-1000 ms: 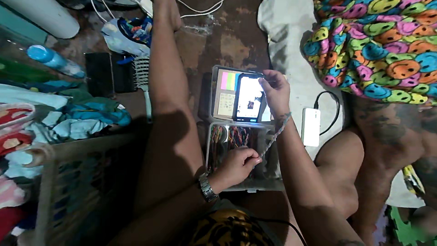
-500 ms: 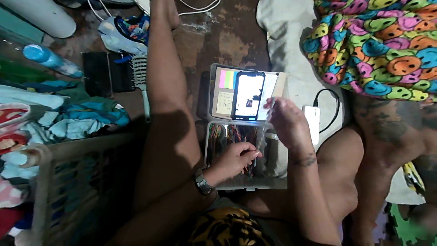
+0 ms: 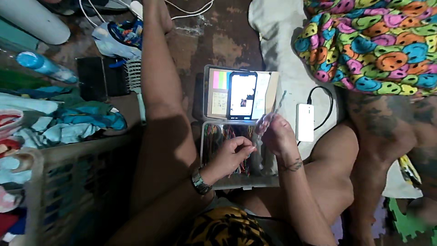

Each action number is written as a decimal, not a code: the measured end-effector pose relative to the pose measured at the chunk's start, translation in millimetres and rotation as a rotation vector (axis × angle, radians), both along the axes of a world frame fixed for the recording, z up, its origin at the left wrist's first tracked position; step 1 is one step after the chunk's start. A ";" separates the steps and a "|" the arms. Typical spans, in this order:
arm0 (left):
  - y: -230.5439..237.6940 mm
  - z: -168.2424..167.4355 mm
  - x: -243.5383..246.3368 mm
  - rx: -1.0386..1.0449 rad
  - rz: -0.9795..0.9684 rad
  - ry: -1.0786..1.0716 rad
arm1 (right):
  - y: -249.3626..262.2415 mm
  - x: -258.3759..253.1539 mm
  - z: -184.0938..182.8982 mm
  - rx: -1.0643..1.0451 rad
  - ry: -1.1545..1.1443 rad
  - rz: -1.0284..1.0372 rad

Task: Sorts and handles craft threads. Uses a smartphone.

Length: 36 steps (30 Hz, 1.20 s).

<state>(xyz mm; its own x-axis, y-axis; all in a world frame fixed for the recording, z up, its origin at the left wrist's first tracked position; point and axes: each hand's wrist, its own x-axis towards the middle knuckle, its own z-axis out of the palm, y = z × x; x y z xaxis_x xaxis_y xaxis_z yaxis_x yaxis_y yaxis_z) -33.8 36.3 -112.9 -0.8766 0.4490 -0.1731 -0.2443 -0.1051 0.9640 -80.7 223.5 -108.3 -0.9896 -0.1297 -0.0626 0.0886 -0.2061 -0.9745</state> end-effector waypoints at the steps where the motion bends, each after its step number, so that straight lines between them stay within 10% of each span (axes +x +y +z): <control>1: 0.4 -2.6 1.2 0.004 0.006 0.071 | -1.9 -7.6 -1.3 0.114 0.044 -0.063; 6: 2.0 -15.4 7.9 0.014 0.005 0.292 | -10.8 -54.6 -8.5 1.093 0.445 -0.136; 13: 2.1 -16.3 9.1 -0.018 -0.036 0.286 | -21.8 -82.0 -18.0 1.399 0.536 -0.082; 16: 2.0 -18.3 10.1 -0.026 -0.047 0.279 | -17.6 -78.1 -13.2 1.277 0.548 -0.111; 23: -1.4 -4.6 6.2 -0.103 -0.136 0.053 | 22.5 -10.8 21.1 0.257 0.053 0.219; 32: 7.8 -4.7 17.2 -0.087 -0.181 0.083 | 20.9 42.4 12.9 0.068 0.081 0.042; 36: 2.1 -5.1 26.8 -0.406 0.036 0.418 | 3.5 51.3 6.5 -0.159 -0.073 -0.184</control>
